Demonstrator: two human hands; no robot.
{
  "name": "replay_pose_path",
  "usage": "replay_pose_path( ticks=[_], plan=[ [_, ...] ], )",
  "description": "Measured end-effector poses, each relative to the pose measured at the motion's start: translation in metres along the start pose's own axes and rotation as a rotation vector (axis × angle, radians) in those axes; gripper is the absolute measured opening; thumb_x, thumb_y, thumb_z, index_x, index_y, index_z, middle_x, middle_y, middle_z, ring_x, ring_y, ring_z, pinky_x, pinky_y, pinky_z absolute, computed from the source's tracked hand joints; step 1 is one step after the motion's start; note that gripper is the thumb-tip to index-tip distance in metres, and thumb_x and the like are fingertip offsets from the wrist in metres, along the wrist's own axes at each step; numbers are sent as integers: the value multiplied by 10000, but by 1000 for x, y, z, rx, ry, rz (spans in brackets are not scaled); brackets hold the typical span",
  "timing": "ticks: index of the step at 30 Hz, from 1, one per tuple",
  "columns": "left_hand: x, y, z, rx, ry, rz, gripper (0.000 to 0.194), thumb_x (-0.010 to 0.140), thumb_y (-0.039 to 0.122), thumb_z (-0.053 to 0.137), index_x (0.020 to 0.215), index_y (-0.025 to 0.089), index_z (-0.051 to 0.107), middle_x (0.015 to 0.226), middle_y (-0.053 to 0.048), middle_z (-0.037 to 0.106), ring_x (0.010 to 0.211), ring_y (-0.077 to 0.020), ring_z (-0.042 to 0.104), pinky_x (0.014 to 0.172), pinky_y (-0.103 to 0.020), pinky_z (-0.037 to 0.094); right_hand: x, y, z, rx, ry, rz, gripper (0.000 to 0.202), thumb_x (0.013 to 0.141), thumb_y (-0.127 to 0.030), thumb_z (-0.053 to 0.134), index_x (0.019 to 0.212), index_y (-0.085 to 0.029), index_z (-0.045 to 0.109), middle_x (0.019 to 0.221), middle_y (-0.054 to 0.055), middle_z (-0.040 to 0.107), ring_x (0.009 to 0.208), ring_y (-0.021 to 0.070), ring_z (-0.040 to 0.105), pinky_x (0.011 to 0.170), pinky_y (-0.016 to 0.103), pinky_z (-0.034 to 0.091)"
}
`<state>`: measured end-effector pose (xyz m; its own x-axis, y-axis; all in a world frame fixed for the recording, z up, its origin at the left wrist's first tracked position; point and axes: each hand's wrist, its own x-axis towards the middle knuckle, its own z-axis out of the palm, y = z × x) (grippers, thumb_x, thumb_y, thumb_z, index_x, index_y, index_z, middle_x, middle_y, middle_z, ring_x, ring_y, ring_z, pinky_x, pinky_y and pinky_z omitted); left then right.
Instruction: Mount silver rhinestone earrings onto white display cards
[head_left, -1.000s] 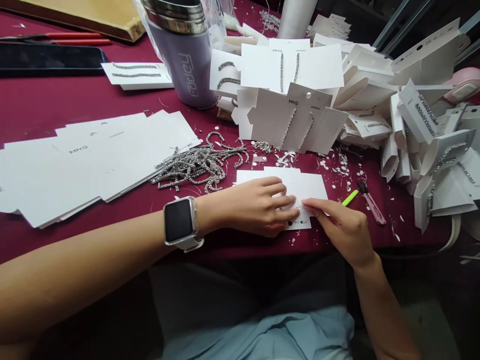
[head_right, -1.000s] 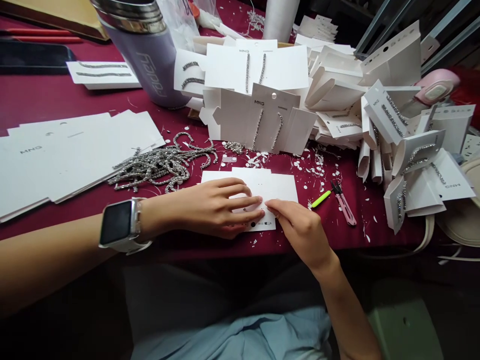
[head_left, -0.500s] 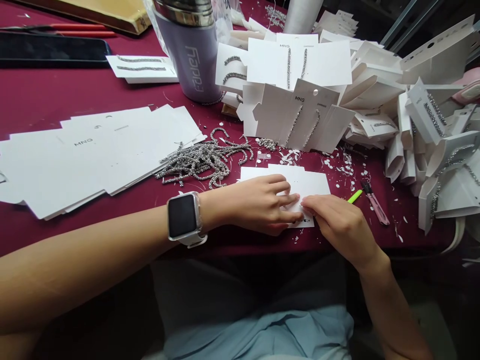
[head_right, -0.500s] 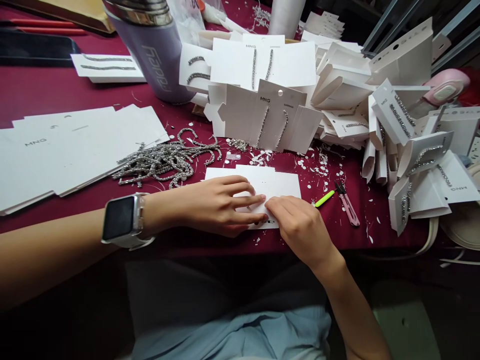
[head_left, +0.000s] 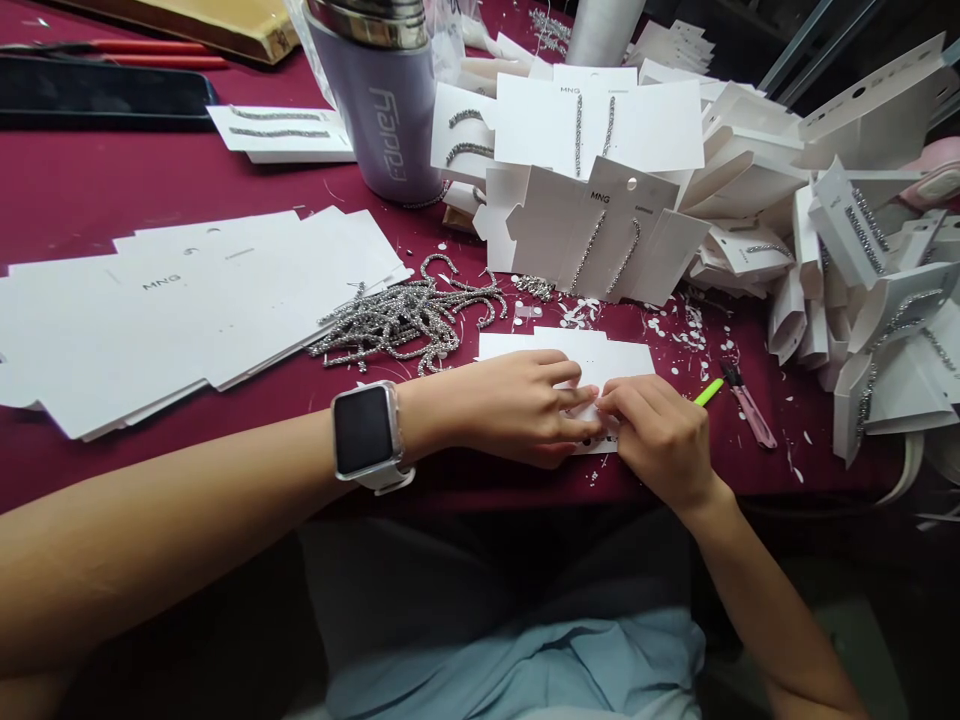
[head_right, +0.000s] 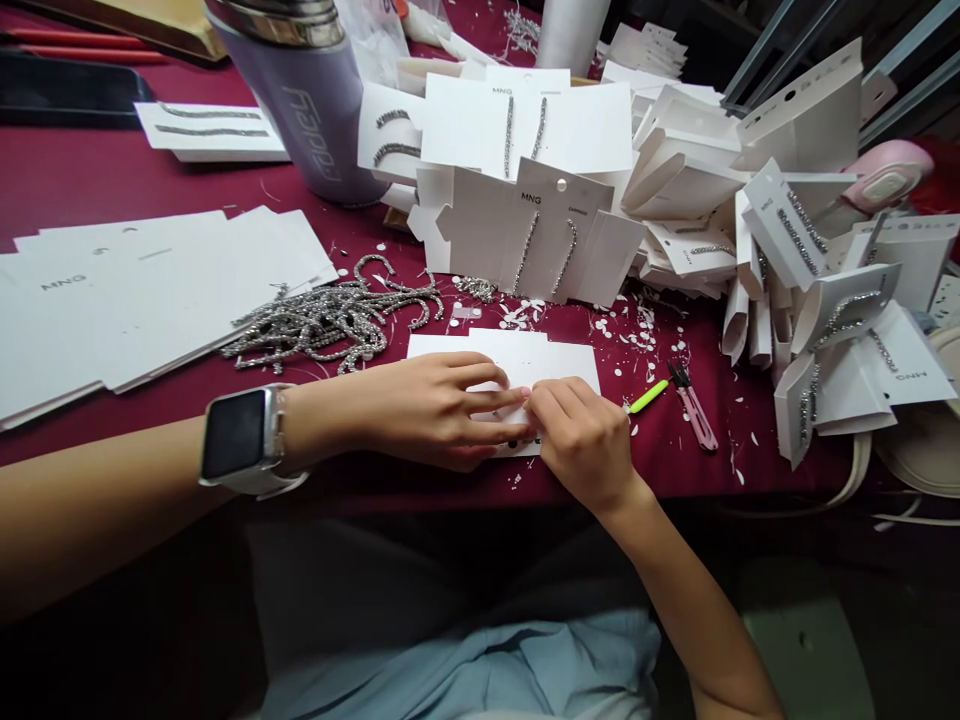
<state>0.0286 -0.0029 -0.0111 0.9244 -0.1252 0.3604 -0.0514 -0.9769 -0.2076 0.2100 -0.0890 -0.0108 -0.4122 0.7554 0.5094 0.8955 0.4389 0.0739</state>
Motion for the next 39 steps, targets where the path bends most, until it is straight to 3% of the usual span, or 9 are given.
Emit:
replay_pose_path(
  ticks=[10, 22, 27, 34, 39],
  plan=[
    [1, 2, 3, 20, 67, 1, 294, 858, 311, 404, 1039, 189, 601, 1026, -61, 665, 807, -202, 596, 744, -337, 465, 6, 2, -2, 106, -73, 70, 236, 713, 10, 418, 604, -188, 486, 620, 5, 592, 641, 126, 541, 576, 226, 382],
    [1, 2, 3, 7, 31, -16, 284, 842, 297, 431, 1039, 198, 609, 976, -56, 674, 800, -207, 586, 743, -332, 468, 16, 5, -6, 143, -178, 20, 231, 680, 10, 409, 578, -192, 456, 583, -5, 565, 646, 139, 501, 566, 239, 363],
    [1, 3, 3, -4, 19, -27, 293, 859, 301, 410, 1074, 213, 588, 1024, -61, 664, 844, -202, 584, 748, -328, 458, 14, 8, -6, 243, -204, 64, 237, 661, 21, 401, 578, -196, 445, 586, 1, 553, 681, 144, 500, 601, 241, 389],
    [0, 3, 4, -8, 33, -21, 296, 854, 323, 420, 1073, 221, 592, 1076, -54, 653, 855, -209, 590, 731, -326, 463, 9, 11, -3, 361, -193, 138, 216, 690, -11, 418, 590, -202, 436, 602, 16, 544, 708, 162, 505, 608, 261, 422],
    [0, 3, 3, -4, 41, -20, 289, 854, 300, 420, 1064, 211, 599, 1062, -52, 659, 854, -211, 595, 739, -325, 465, 9, 10, -1, 302, -164, 111, 225, 677, 10, 402, 585, -194, 428, 604, 21, 533, 701, 160, 513, 610, 261, 428]
  ],
)
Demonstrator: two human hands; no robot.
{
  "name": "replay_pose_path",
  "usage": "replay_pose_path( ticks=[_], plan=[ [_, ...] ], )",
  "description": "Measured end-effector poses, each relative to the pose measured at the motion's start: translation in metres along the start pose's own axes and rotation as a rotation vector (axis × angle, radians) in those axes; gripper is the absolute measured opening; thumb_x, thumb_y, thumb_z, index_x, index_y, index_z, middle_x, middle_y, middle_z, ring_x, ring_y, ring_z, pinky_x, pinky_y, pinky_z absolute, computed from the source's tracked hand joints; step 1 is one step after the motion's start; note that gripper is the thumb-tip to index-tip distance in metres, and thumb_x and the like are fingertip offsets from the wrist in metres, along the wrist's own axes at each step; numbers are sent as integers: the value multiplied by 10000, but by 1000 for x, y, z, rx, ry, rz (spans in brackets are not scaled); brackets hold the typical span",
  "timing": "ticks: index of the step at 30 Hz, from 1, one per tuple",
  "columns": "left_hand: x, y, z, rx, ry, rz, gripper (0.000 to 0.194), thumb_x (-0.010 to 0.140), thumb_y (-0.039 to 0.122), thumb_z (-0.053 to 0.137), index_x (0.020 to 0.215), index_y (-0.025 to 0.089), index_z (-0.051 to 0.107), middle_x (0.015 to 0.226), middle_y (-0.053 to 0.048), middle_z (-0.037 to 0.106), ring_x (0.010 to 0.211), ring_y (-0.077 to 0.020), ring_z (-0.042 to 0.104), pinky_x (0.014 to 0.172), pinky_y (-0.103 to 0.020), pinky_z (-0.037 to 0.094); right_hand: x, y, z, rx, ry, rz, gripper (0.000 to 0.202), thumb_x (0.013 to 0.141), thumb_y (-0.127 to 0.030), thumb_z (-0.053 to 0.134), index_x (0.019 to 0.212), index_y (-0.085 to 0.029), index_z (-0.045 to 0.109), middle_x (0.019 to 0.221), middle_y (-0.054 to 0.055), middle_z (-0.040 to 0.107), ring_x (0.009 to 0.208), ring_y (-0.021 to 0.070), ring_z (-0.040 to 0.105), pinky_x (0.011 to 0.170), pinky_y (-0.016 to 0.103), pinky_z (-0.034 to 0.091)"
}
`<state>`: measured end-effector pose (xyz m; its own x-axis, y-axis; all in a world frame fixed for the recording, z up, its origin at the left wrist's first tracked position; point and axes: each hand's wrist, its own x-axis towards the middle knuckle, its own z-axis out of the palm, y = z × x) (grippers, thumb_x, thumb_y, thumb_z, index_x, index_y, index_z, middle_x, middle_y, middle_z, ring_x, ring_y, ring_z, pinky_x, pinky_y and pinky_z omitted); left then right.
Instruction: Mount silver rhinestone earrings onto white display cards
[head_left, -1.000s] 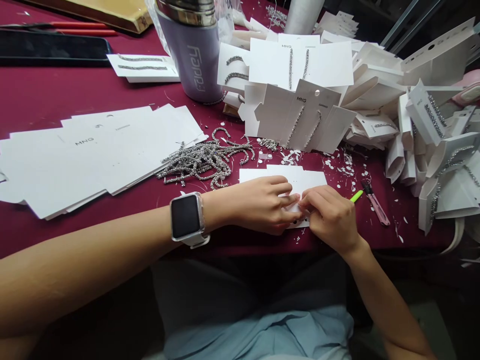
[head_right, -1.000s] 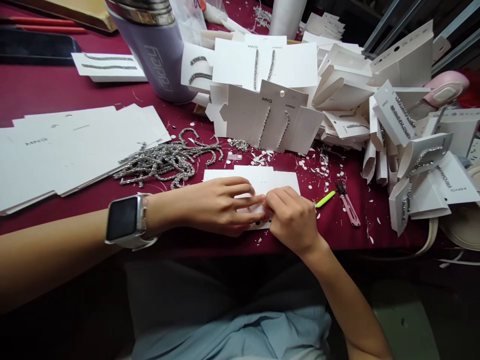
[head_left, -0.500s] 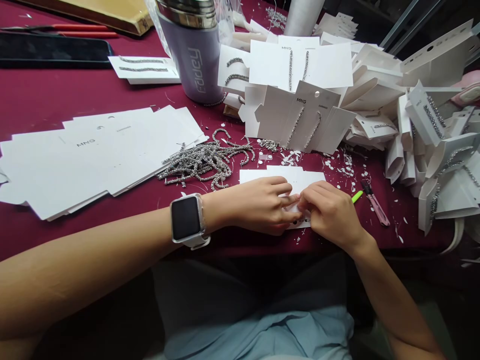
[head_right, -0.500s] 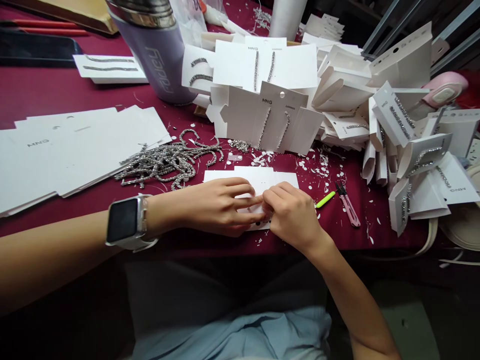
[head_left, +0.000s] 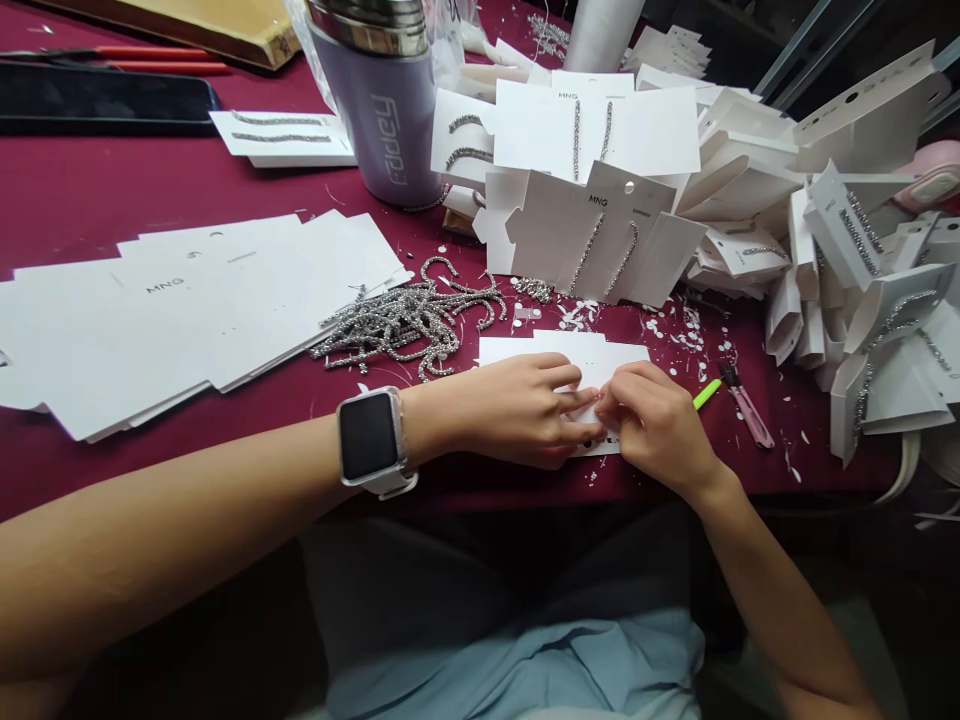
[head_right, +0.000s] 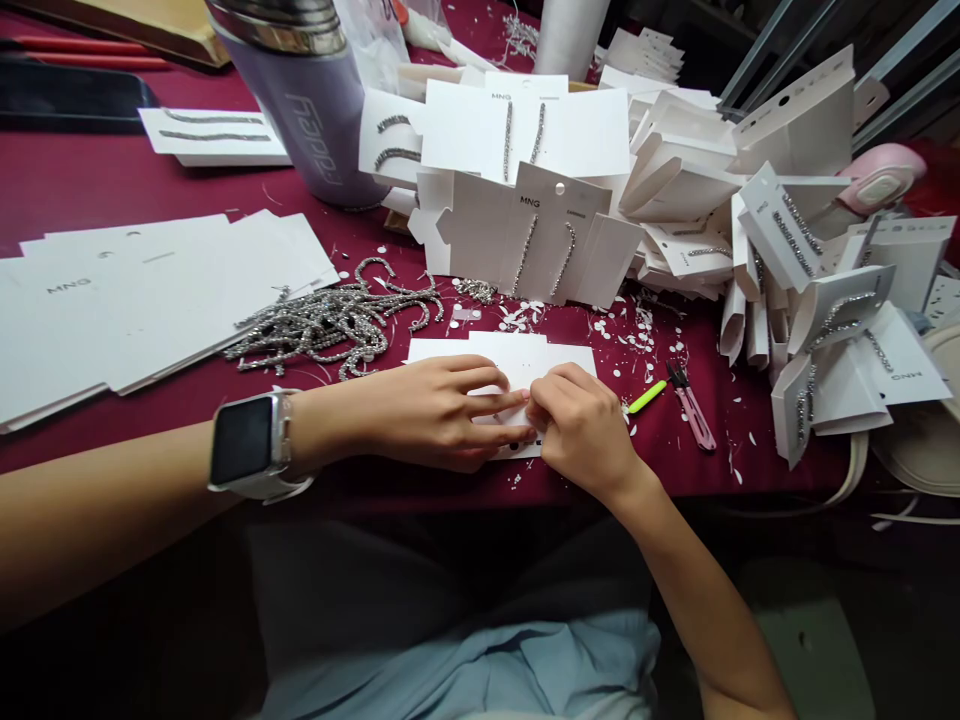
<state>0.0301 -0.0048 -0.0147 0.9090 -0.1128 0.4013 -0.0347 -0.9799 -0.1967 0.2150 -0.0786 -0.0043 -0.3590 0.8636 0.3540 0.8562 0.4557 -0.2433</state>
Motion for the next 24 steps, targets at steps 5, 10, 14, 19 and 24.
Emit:
replay_pose_path(
  ticks=[5, 10, 14, 19, 24],
  plan=[
    [0, 1, 0, -2, -14, -13, 283, 844, 301, 430, 1055, 221, 600, 1046, -56, 663, 847, -208, 590, 743, -322, 459, 0, -3, 1, -120, 22, -48, 234, 688, 7, 398, 570, -193, 429, 593, 25, 524, 680, 164, 514, 598, 266, 425],
    [-1, 0, -1, -15, -4, -4, 296, 862, 291, 415, 1084, 213, 593, 1022, -45, 670, 845, -212, 586, 736, -321, 465, 0, 5, -11, -7, -115, -75, 136, 785, -59, 480, 768, -171, 556, 754, 36, 618, 779, 156, 556, 705, 273, 459],
    [-1, -1, -3, -13, 1, 4, 316, 875, 276, 402, 1137, 206, 565, 1074, -48, 650, 844, -203, 584, 736, -315, 468, 3, 12, -24, 96, -230, -67, 59, 828, -180, 527, 874, -167, 564, 859, 43, 639, 826, 140, 575, 759, 272, 469],
    [0, 0, -4, -23, -37, -7, 305, 865, 276, 406, 1109, 200, 574, 1078, -56, 645, 831, -195, 578, 751, -319, 463, 6, 12, -24, 12, -280, -120, 120, 867, -195, 455, 836, -166, 567, 827, 54, 625, 811, 159, 563, 743, 307, 476],
    [0, -1, -3, -39, -15, -8, 281, 863, 259, 393, 1044, 197, 599, 935, -46, 678, 792, -200, 584, 719, -326, 461, 8, 9, -17, -65, -258, -191, 145, 871, -187, 441, 887, -143, 578, 849, 78, 621, 830, 178, 552, 731, 316, 485]
  ],
)
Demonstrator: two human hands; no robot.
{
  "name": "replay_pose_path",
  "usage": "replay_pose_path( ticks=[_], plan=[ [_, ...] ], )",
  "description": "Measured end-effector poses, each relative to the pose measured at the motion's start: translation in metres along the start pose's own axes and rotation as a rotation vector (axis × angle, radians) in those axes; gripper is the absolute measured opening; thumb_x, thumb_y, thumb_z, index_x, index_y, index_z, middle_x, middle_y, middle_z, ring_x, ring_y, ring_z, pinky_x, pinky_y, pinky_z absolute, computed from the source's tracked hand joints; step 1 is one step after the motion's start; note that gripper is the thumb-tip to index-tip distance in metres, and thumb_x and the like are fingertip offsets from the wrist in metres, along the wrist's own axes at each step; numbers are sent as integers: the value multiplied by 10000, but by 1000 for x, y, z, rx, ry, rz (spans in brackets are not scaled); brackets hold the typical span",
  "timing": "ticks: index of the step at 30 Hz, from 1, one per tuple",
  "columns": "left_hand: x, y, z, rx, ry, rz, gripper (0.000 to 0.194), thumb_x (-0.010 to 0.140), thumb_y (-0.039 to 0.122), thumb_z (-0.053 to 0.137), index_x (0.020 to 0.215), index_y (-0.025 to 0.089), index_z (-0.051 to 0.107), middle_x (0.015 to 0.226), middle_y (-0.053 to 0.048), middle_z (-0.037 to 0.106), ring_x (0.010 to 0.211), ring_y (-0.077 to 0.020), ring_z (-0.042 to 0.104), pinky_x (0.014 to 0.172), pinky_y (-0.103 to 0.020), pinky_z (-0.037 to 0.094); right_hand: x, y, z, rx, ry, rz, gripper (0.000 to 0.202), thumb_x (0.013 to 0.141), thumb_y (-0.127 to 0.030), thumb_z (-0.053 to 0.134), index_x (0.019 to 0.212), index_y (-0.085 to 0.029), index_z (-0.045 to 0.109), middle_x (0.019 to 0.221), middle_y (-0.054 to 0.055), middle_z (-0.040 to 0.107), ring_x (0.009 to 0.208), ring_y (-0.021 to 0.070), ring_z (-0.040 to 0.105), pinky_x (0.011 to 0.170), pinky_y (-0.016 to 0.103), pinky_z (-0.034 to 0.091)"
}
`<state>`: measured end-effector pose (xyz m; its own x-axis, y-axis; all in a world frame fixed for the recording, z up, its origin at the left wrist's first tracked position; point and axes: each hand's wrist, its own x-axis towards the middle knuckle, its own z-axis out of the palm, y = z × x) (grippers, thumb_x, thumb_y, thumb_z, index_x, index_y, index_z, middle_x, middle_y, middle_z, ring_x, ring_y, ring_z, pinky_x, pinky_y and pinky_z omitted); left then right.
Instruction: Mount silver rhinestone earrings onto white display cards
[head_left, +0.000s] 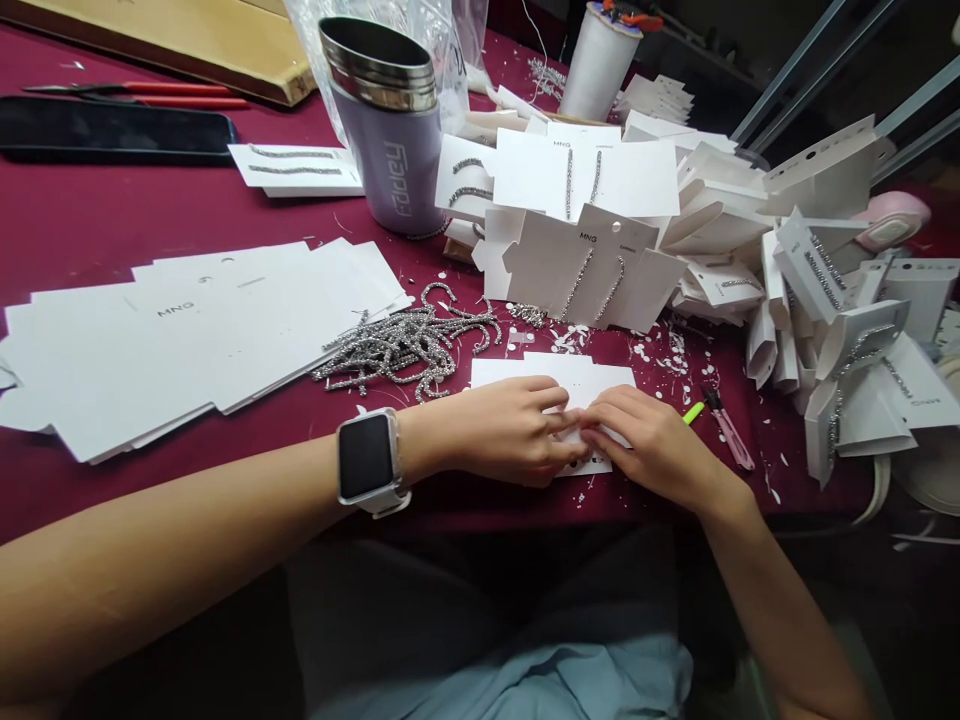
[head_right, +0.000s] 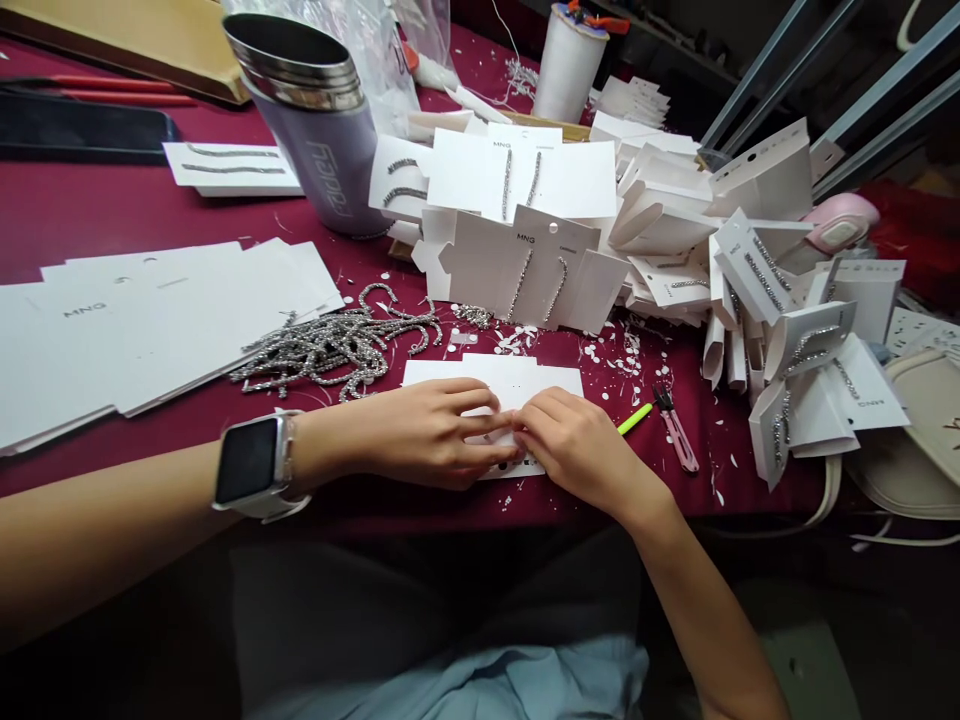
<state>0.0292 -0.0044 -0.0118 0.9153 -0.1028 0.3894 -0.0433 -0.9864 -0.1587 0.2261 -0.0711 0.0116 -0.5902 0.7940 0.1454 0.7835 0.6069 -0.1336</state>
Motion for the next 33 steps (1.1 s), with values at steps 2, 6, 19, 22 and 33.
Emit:
replay_pose_path(
  ticks=[2, 6, 19, 22, 33],
  plan=[
    [0, 0, 1, 8, 17, -7, 265, 859, 255, 403, 1020, 205, 608, 909, -42, 680, 778, -196, 585, 699, -318, 458, 1, -1, 1, 2, -18, -4, 140, 865, -176, 449, 897, -135, 579, 852, 79, 615, 839, 181, 548, 738, 319, 484],
    [-1, 0, 2, 20, 43, -11, 260, 860, 257, 409, 1029, 211, 602, 967, -46, 675, 785, -191, 586, 686, -308, 453, -2, 1, -2, 82, -34, 24, 132, 867, -177, 449, 871, -141, 576, 846, 70, 614, 846, 166, 552, 760, 308, 480],
    [-1, 0, 3, 27, 42, 4, 279, 870, 250, 402, 1073, 196, 585, 986, -46, 659, 795, -184, 583, 720, -312, 462, 6, 5, -22, -97, -218, -117, 162, 878, -195, 435, 943, -160, 580, 816, 38, 614, 749, 156, 560, 621, 272, 452],
    [-1, 1, 3, 40, 30, 13, 288, 871, 246, 404, 1096, 191, 575, 1038, -53, 646, 811, -183, 583, 740, -315, 463, 5, 7, -23, -149, -237, -125, 144, 873, -181, 441, 920, -158, 575, 820, 37, 610, 737, 158, 557, 589, 268, 441],
    [-2, 1, 4, 52, 27, 5, 291, 880, 251, 377, 1088, 204, 575, 1074, -60, 639, 829, -194, 588, 722, -316, 469, 0, 4, -12, -259, -92, -145, 202, 894, -206, 410, 848, -133, 593, 748, 42, 601, 740, 149, 536, 553, 256, 404]
  ],
)
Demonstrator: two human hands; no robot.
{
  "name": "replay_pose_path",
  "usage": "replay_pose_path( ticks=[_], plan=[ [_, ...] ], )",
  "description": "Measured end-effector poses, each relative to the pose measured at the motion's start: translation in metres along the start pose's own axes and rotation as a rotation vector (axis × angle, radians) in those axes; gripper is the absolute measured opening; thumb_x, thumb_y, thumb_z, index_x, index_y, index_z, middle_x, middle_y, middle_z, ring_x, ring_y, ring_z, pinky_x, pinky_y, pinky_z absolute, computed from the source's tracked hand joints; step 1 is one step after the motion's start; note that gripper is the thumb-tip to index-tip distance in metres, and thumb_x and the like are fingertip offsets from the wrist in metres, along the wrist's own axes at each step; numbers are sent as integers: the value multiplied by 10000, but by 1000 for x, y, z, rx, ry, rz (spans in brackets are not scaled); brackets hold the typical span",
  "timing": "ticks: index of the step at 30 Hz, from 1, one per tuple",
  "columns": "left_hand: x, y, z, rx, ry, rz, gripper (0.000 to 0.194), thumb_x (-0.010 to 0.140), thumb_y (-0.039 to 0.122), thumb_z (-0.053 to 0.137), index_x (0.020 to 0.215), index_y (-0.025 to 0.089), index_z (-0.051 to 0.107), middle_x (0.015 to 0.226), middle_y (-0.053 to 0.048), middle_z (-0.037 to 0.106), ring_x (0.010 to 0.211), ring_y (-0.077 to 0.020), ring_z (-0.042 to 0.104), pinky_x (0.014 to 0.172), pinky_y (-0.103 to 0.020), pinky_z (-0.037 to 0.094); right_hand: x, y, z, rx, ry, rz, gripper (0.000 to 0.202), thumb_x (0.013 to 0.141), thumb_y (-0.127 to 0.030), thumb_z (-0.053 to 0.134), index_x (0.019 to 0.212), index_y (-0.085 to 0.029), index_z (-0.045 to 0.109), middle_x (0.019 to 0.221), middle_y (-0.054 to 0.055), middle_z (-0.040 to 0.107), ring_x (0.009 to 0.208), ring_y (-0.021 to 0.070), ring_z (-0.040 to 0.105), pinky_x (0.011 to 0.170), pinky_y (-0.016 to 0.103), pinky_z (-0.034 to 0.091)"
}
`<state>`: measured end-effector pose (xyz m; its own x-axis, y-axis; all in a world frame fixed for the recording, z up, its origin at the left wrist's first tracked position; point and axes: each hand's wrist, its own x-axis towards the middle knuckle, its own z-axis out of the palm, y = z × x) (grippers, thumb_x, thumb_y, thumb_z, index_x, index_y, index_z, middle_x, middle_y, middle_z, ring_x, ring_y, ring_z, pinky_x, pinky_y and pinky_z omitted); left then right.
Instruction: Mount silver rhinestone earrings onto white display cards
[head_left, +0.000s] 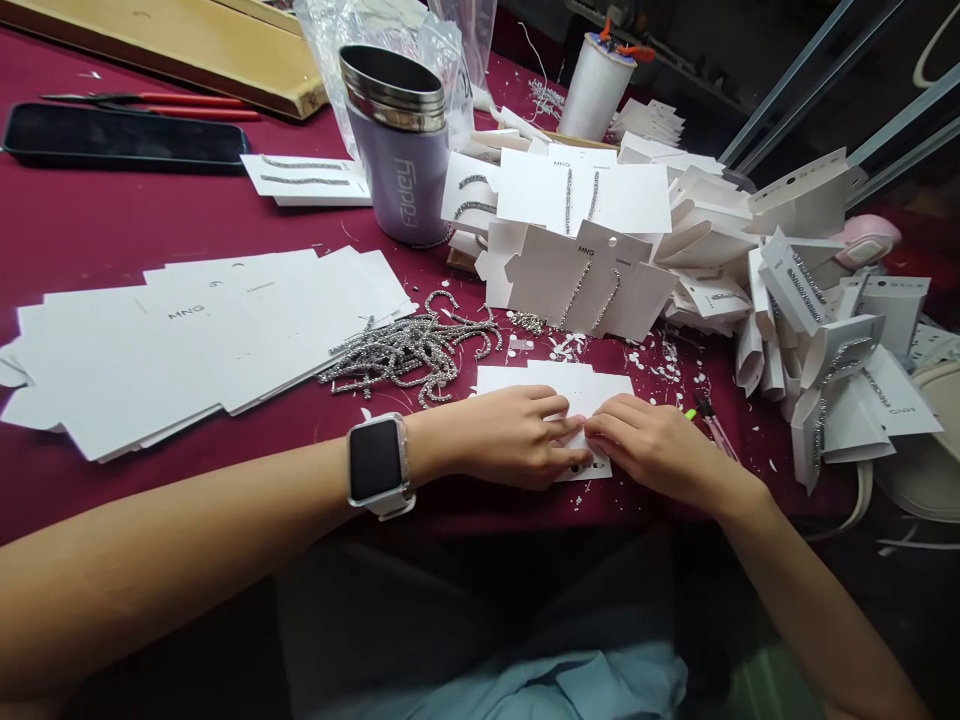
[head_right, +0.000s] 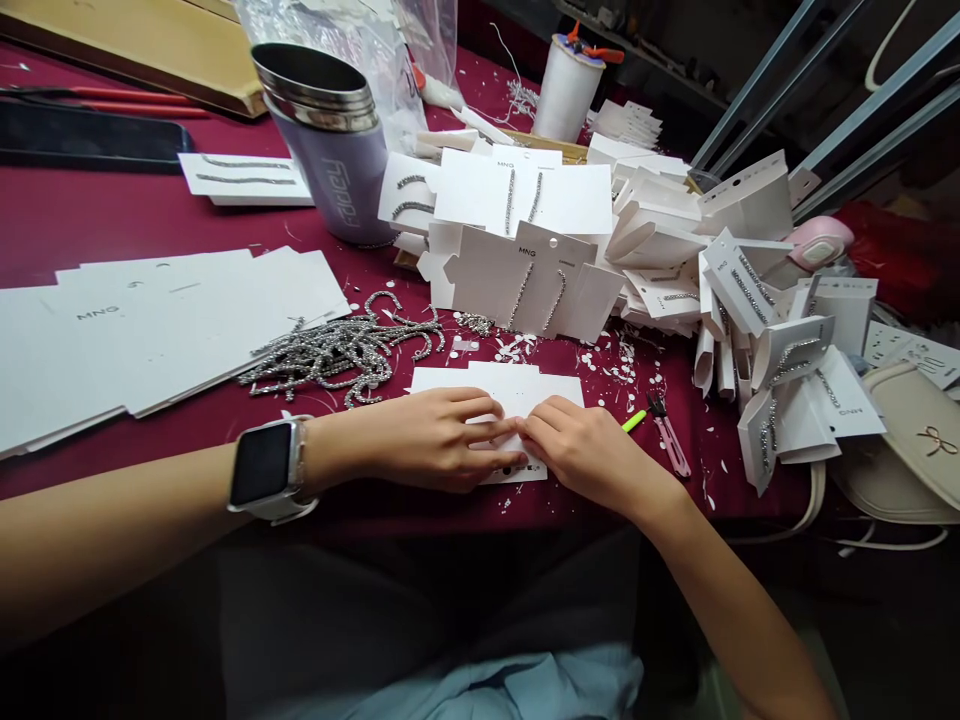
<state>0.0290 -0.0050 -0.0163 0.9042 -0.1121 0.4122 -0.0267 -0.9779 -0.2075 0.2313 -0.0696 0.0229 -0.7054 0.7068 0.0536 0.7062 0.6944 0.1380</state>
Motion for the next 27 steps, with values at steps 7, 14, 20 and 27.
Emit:
replay_pose_path(
  ticks=[7, 14, 20, 27],
  plan=[
    [0, 0, 0, -19, 4, -8, 278, 873, 242, 386, 1063, 199, 586, 1033, -59, 654, 832, -193, 591, 724, -310, 469, 0, -2, 2, 39, -22, 42, 212, 895, -188, 396, 852, -136, 597, 759, 44, 608, 766, 150, 538, 566, 255, 412],
    [1, -3, -3, 58, 40, 40, 276, 887, 226, 378, 1049, 196, 599, 997, -59, 668, 800, -176, 601, 782, -317, 475, 6, 3, -2, 127, -87, 78, 204, 884, -207, 414, 898, -140, 607, 829, 70, 632, 805, 174, 559, 615, 273, 448],
    [2, -4, -4, 52, 78, 39, 286, 894, 217, 365, 1050, 195, 604, 966, -51, 681, 802, -167, 608, 816, -316, 475, 6, 6, -1, 180, -98, 90, 194, 879, -196, 416, 887, -141, 602, 853, 67, 632, 807, 172, 556, 650, 274, 453],
    [1, -5, -2, 11, 23, 36, 303, 877, 243, 380, 1091, 210, 592, 1040, -41, 658, 828, -182, 597, 793, -325, 469, 3, -2, -2, 189, -109, 162, 170, 877, -225, 427, 824, -158, 573, 792, 50, 613, 809, 177, 556, 586, 265, 437]
  ],
)
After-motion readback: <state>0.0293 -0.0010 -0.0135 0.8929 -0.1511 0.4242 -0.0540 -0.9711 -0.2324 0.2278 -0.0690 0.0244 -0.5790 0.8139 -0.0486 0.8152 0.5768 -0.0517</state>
